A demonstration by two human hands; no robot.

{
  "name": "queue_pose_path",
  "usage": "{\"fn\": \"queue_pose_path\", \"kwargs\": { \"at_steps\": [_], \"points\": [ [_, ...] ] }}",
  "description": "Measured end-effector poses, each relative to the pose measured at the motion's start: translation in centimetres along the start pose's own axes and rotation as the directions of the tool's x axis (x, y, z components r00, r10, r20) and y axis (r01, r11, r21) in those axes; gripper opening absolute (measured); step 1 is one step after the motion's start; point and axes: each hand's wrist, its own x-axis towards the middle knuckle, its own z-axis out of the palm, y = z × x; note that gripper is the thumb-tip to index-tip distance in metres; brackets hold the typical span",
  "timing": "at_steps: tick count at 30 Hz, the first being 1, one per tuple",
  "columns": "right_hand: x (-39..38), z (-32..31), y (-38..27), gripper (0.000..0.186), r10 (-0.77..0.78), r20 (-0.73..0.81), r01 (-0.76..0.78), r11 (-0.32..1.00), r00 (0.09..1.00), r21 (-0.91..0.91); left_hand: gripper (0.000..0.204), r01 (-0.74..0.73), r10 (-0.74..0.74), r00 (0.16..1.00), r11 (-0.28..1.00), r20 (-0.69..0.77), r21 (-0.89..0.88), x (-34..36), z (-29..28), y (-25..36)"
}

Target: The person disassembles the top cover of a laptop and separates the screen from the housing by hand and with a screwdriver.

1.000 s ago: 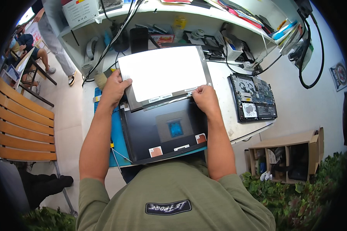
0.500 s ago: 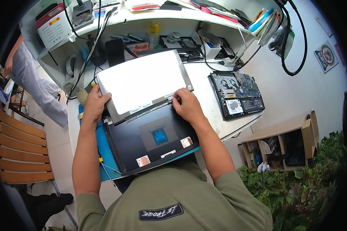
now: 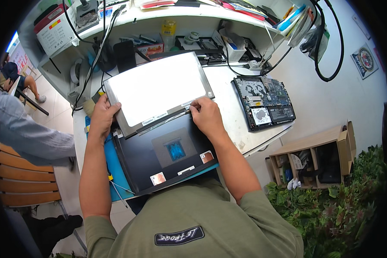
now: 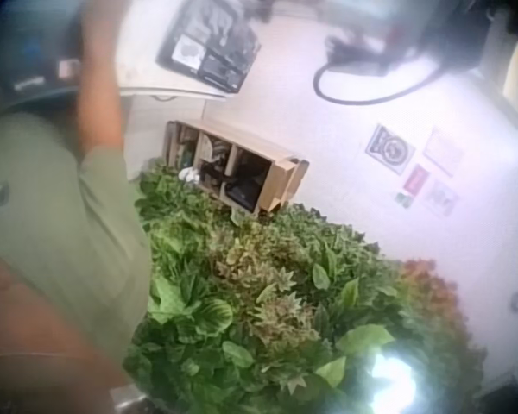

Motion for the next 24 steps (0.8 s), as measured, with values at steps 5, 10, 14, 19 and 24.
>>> {"fn": "queue_pose_path", "kwargs": {
  "at_steps": [5,10,14,19,24],
  "points": [
    [1.8,-1.1,-0.4,0.010,0.056,0.131,-0.044,0.995,0.990,-0.092,0.058,0.010,-0.010,1.000,1.000,0.002,0.011,-0.1,-0.1,0.1],
    [1.8,-0.7,-0.8,0.013,0.002,0.172,0.045,0.961,0.985,-0.273,0.060,0.010,-0.010,1.000,1.000,0.001,0.017,0.1,-0.2,-0.1],
    [1.8,-0.7,-1.2,0.016,-0.047,0.256,0.142,0.920,0.966,-0.365,0.056,0.023,-0.023,1.000,1.000,0.008,0.021,0.1,-0.4,-0.2],
    [1.4,-0.8,-0.4,0.016,-0.220,0.311,0.328,0.874,0.925,-0.359,0.056,0.027,-0.027,1.000,1.000,0.015,-0.001,0.0,-0.3,-0.2],
    [1.7,-1.3,0.6,0.015,-0.398,0.363,0.508,0.811,0.843,-0.290,0.056,0.028,-0.029,1.000,0.999,0.007,0.020,0.3,-0.6,-0.3]
  ]
}}
